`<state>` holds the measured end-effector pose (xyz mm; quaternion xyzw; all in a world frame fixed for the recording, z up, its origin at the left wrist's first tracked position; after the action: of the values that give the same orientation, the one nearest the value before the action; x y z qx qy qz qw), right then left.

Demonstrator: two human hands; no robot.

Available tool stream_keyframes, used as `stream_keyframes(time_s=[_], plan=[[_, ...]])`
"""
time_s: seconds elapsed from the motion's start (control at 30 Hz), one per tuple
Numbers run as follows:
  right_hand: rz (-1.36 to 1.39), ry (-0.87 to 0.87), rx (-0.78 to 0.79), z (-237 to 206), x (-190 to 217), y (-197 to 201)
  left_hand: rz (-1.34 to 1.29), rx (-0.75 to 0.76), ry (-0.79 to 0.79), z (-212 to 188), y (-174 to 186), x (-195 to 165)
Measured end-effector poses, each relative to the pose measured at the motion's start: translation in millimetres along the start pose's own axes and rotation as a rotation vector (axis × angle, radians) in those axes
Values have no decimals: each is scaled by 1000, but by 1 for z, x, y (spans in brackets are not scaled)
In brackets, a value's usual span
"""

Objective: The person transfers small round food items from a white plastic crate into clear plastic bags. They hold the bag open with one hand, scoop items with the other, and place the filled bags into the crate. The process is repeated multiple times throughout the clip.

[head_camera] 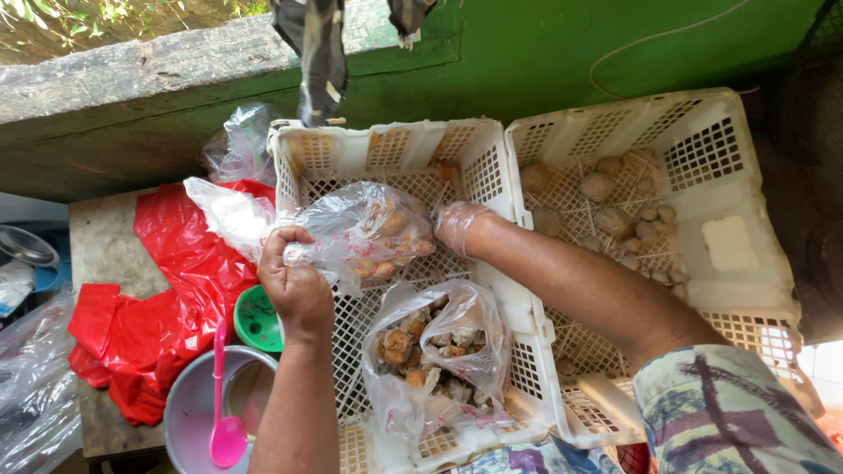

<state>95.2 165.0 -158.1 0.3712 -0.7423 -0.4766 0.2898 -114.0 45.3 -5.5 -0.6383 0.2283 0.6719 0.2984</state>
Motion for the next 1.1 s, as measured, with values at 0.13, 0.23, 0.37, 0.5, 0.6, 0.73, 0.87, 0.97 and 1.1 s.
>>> stream_keyframes(time_s=[0.13, 0.23, 0.37, 0.5, 0.6, 0.73, 0.87, 0.97, 1.1], plan=[[-4, 135, -78, -10, 20, -5, 5, 4, -47, 2, 4, -5], [33, 64, -94, -5, 26, -17, 61, 11, -134, 1, 5, -15], [60, -21, -109, 7, 29, -30, 92, 22, -197, 2, 7, -25], [-50, 40, -70, 11, 37, -29, 134, 42, -287, 1, 11, -34], [7, -5, -73, 10, 39, -15, 120, 45, -228, 0, 16, -30], [126, -193, -66, -20, 31, 24, 99, 48, -112, 0, 20, -21], [633, -381, -144, -98, 10, 59, 155, 90, -216, -6, 17, -27], [1824, -156, -463, -195, 0, 77, 194, 109, -226, -10, 12, -24], [2750, -287, -423, -290, -15, 5, 255, 162, -256, -27, -6, -23]])
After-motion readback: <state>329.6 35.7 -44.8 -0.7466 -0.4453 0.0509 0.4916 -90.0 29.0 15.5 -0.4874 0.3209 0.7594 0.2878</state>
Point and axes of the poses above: each hand's wrist, its own z-axis towards the middle knuckle, its own y-axis out of the back of the hand, x = y × z, the point moved 9 cm from there along z, towards the middle knuckle, and after that the axes turned 10 degrees about -x, right-handed, at the moved point
